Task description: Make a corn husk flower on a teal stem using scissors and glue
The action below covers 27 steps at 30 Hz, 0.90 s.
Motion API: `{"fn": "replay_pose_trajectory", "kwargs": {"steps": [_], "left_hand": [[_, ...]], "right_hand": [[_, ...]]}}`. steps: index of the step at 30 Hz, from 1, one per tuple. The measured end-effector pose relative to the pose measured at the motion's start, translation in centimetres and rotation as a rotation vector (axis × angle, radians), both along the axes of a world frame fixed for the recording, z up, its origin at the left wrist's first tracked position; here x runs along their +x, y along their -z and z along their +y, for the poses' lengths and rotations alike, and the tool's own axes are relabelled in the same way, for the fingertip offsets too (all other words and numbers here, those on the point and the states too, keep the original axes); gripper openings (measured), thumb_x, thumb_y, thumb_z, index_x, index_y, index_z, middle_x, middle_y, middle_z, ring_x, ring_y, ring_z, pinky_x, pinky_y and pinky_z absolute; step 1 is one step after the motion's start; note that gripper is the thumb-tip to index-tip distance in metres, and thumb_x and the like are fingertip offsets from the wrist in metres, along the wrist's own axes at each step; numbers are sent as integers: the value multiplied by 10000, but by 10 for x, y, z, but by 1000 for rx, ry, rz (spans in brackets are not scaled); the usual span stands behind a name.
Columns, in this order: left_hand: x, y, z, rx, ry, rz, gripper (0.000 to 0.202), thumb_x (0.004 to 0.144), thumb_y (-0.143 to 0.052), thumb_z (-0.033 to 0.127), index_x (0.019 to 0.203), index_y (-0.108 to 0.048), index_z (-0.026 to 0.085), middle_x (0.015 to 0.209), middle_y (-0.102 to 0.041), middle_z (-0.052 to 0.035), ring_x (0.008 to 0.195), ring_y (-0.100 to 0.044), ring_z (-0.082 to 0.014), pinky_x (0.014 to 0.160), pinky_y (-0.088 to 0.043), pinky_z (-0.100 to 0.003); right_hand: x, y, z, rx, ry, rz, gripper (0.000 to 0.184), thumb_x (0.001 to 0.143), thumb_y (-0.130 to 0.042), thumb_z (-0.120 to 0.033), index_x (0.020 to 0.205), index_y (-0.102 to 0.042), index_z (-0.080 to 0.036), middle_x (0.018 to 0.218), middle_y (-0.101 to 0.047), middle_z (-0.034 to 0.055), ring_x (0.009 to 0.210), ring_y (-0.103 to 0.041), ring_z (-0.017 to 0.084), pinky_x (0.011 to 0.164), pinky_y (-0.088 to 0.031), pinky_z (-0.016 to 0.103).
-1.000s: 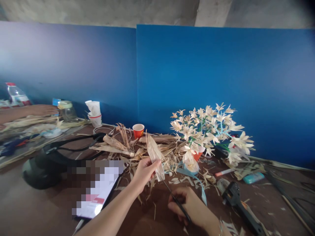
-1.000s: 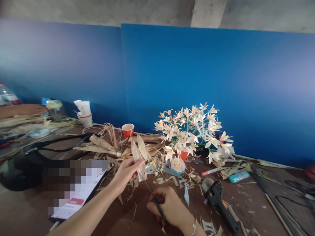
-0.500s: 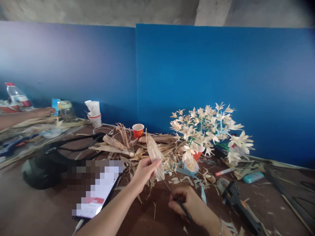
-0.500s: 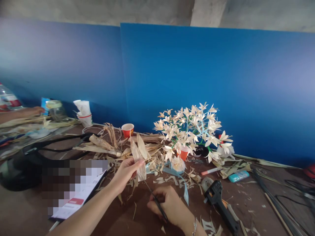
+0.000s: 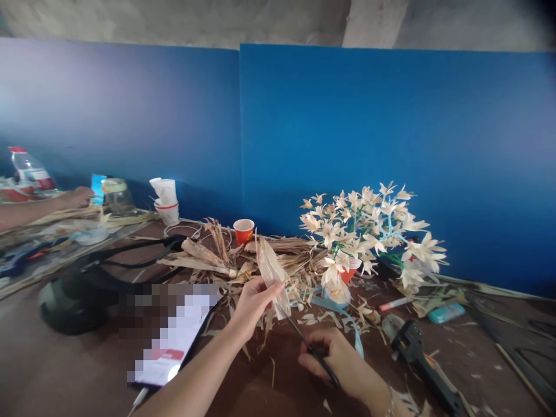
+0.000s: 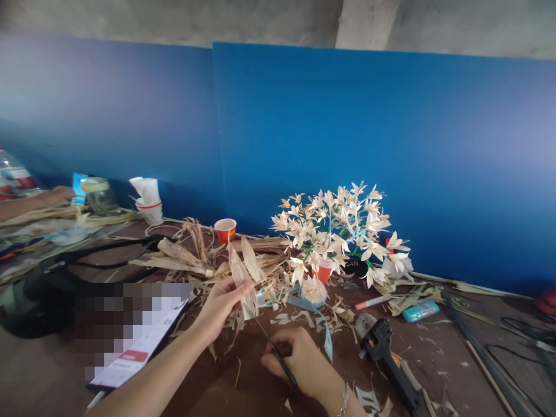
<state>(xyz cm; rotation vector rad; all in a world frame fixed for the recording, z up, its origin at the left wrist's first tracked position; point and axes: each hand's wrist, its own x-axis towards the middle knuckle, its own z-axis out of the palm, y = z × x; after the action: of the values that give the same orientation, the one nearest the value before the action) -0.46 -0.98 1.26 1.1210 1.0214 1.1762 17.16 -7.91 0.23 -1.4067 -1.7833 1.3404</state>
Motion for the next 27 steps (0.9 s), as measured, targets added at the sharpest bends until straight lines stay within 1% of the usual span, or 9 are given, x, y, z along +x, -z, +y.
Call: {"fn": "replay_pose_trajectory", "kwargs": {"steps": [3, 8, 11, 15, 18, 21, 24, 27], "left_hand": [[1, -3, -1, -7, -11, -40, 293, 611, -700, 402, 632, -570, 141, 483, -451, 62, 403, -349, -44, 405, -227, -165], [2, -6, -2, 1, -55, -55, 294, 600, -706, 383, 592, -546, 135, 457, -435, 64, 384, -326, -37, 386, -207, -166], [2, -5, -3, 1, -82, -50, 293, 595, -710, 378, 583, -552, 132, 444, -431, 66, 378, -335, -37, 376, -209, -163], [3, -1, -3, 18, -112, -85, 281, 598, -713, 374, 600, -576, 129, 460, -462, 59, 384, -368, -38, 374, -247, -160], [4, 1, -3, 19, -130, -114, 278, 588, -719, 376, 630, -592, 132, 481, -494, 55, 393, -390, -45, 379, -272, -164], [5, 2, -3, 20, -136, -95, 286, 583, -718, 387, 620, -585, 137, 470, -484, 59, 388, -379, -44, 373, -258, -164], [6, 3, -4, 25, -125, -62, 285, 597, -709, 390, 622, -578, 138, 461, -467, 62, 378, -357, -41, 367, -239, -164], [6, 4, -4, 40, -124, -74, 277, 620, -700, 384, 627, -573, 138, 470, -474, 57, 386, -357, -41, 369, -247, -162]], "right_hand": [[0, -3, 0, 23, -14, 0, 118, 709, -570, -239, 641, -564, -143, 518, -436, -54, 437, -350, 48, 428, -290, 167], [0, -5, 0, 38, -11, -4, 117, 700, -575, -233, 628, -551, -144, 516, -437, -55, 434, -354, 48, 421, -283, 166], [0, -4, 0, 31, -2, 9, 135, 706, -574, -253, 628, -550, -144, 505, -432, -57, 435, -354, 48, 413, -274, 164], [0, -2, 0, 61, 6, 21, 162, 701, -588, -271, 613, -543, -143, 498, -429, -57, 438, -357, 47, 412, -279, 160], [0, 2, 1, 5, 31, 37, 171, 695, -597, -305, 638, -540, -155, 469, -427, -69, 384, -356, 42, 363, -267, 153], [-1, 5, 1, -81, 56, 73, 175, 697, -595, -323, 657, -528, -167, 411, -394, -92, 309, -314, 35, 299, -231, 148], [-2, 5, 0, -95, 56, 102, 169, 695, -603, -303, 643, -515, -168, 382, -372, -106, 287, -293, 28, 285, -223, 144], [-4, 1, -1, -94, 56, 122, 177, 693, -609, -298, 636, -505, -167, 383, -379, -107, 285, -290, 22, 286, -216, 143]]}}
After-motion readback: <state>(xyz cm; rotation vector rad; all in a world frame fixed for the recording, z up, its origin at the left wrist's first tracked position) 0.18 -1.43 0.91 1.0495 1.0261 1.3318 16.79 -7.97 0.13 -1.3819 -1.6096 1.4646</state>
